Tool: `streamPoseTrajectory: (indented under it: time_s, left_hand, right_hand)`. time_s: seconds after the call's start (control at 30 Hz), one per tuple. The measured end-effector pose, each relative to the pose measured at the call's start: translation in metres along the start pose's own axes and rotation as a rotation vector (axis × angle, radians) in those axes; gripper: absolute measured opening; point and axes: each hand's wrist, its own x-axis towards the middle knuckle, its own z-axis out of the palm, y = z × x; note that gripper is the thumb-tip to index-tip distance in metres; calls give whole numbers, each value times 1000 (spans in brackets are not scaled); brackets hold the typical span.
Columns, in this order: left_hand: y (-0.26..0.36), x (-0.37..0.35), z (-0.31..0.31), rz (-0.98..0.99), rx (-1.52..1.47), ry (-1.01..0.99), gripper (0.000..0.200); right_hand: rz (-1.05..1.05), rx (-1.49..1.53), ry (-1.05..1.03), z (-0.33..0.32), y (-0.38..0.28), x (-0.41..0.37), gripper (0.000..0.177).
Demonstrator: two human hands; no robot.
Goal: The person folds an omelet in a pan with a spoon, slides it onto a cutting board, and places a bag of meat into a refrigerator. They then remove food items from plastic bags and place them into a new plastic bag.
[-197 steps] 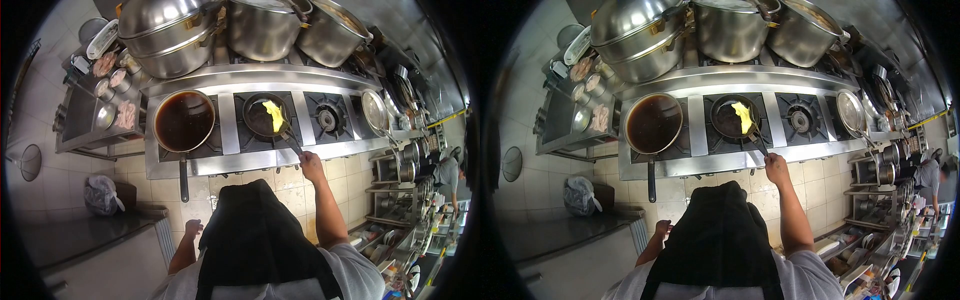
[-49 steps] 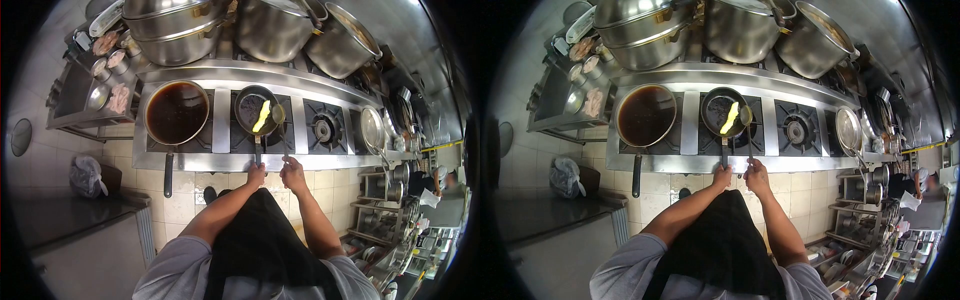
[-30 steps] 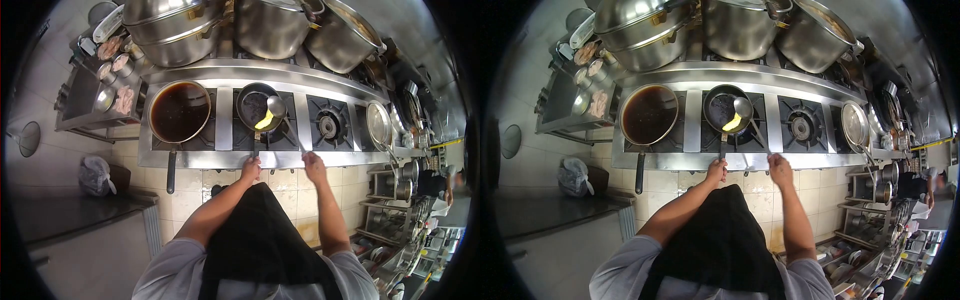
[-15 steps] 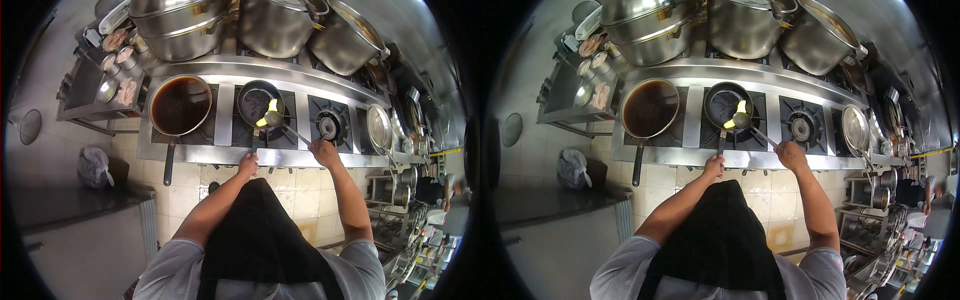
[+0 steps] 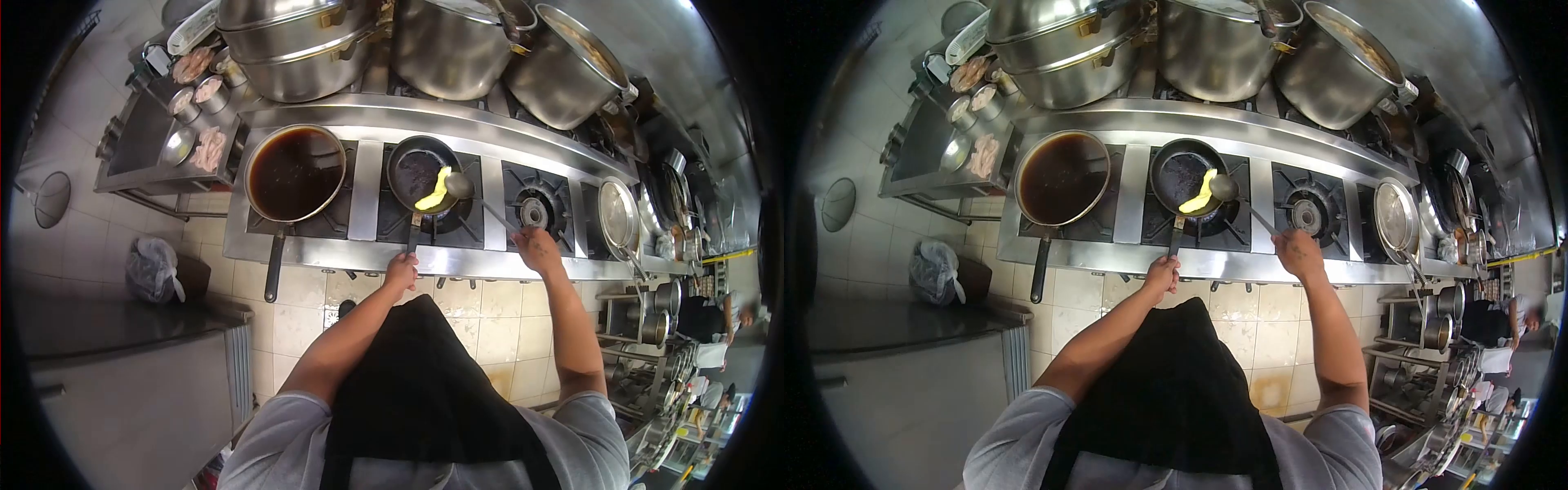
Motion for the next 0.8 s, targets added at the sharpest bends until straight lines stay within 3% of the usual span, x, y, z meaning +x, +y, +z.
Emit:
streamPoseTrajectory:
  time_s: [0.1, 0.17, 0.2, 0.23, 0.37, 0.43, 0.53, 0.57, 0.6, 0.67, 0.7, 0.8]
  left_hand:
    - [-1, -2, 7, -4, -7, 4, 26]
    - [-4, -1, 9, -12, -9, 13, 26]
    - [-9, 3, 9, -25, -35, -47, 22]
    - [-12, 6, 10, -39, -60, -107, 20]
    - [-7, -2, 16, -51, -49, -134, 18]
    - [-5, 0, 13, -56, -21, -157, 20]
    - [-7, -2, 11, -70, 9, -196, 21]
    - [-8, -2, 11, -77, 10, -212, 21]
    - [-10, -1, 10, -79, 22, -217, 21]
    - [-14, 2, 7, -98, 81, -271, 24]
    - [-14, 1, 5, -100, 96, -277, 24]
    - [-10, -6, -3, -86, 157, -328, 28]
  right_hand:
    - [0, 101, 75, 28, -13, -4, 32]
    - [-165, 239, 118, 90, 10, 0, 38]
    - [-99, 376, 145, 125, 16, 1, 37]
    - [47, 437, 89, 117, -15, -16, 38]
    - [-10, 385, 193, 158, -34, -32, 44]
    - [453, 869, -85, 132, -66, -46, 44]
    - [446, 1044, 5, 146, -84, -55, 44]
    - [276, 817, 139, 178, -70, -48, 45]
    - [285, 824, 147, 187, -71, -47, 45]
    - [165, 541, 260, 199, -83, -47, 46]
    - [318, 633, 122, 186, -98, -50, 49]
    - [335, 640, 141, 182, -114, -52, 47]
